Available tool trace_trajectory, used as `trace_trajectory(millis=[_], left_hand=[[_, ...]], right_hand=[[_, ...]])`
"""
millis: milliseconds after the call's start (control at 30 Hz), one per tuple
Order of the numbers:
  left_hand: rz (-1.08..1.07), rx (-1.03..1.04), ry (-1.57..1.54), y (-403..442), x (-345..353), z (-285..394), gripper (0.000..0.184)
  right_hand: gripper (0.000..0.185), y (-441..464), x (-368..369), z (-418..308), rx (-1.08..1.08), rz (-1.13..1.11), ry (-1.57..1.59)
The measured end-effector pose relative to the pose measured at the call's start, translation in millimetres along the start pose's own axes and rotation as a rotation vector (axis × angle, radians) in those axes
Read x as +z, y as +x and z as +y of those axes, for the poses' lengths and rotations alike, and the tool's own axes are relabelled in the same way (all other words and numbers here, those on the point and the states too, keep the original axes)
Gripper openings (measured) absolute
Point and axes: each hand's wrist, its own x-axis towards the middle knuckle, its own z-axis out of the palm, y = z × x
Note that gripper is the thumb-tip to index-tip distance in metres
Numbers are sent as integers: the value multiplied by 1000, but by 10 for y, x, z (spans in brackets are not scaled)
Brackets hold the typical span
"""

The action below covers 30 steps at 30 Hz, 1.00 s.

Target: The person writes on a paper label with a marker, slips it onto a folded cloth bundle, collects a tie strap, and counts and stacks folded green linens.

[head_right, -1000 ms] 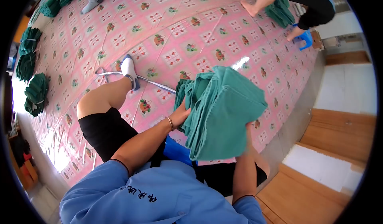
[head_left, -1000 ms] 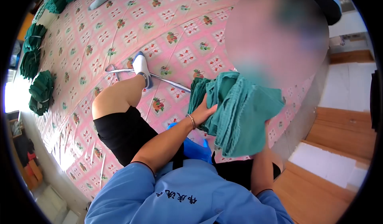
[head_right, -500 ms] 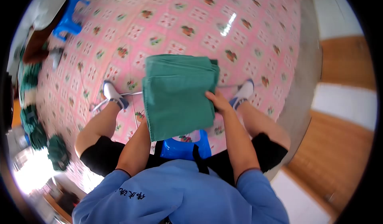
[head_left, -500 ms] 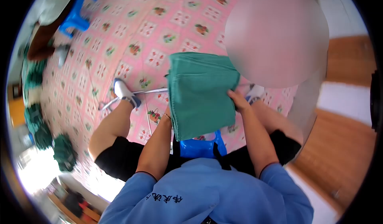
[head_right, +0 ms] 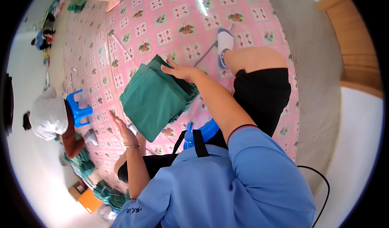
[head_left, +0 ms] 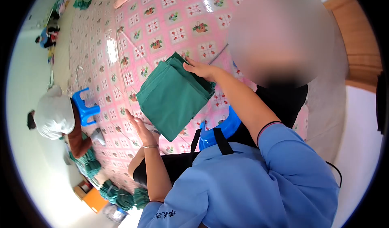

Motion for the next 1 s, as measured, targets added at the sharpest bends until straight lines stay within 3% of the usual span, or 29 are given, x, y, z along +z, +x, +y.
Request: trace_trajectory(millis=[100, 200, 300, 433, 467, 567, 667, 800, 867, 933, 1000], left_hand=[[-216, 492, 750, -24, 231, 291, 72], [-400, 541, 1161, 52, 610, 74, 71], [-358, 499, 1118, 107, 699, -83, 74], [-296, 456, 1056, 4, 612, -174, 77], [-272, 447, 1060, -32, 576, -257, 77], [-261, 413, 1025, -30, 506, -414, 78], [-261, 401, 1025, -6, 504, -431, 79], [-249, 374, 1081, -61, 849, -400, 81], [-186, 339, 1165, -139, 803, -527, 81], [-235, 260, 1215, -59, 799, -453, 83], [-239, 272, 1189, -3, 887, -300, 83]], right_hand=[[118, -74, 54, -39, -16, -2, -110], [123, -22, 118, -40, -22, -15, -191], [123, 10, 132, -83, -72, -6, -293], [123, 34, 225, -201, 99, -101, -494], [113, 14, 275, -263, 108, -110, -514], [92, 594, 4, -98, -145, -21, -351], [76, 428, -393, -409, -94, 111, -176], [56, 317, 488, -78, 157, 275, -470], [53, 690, 430, 338, -104, 76, -711], [56, 607, 290, 186, -211, 25, -512], [59, 550, 245, 115, -227, 156, -185]])
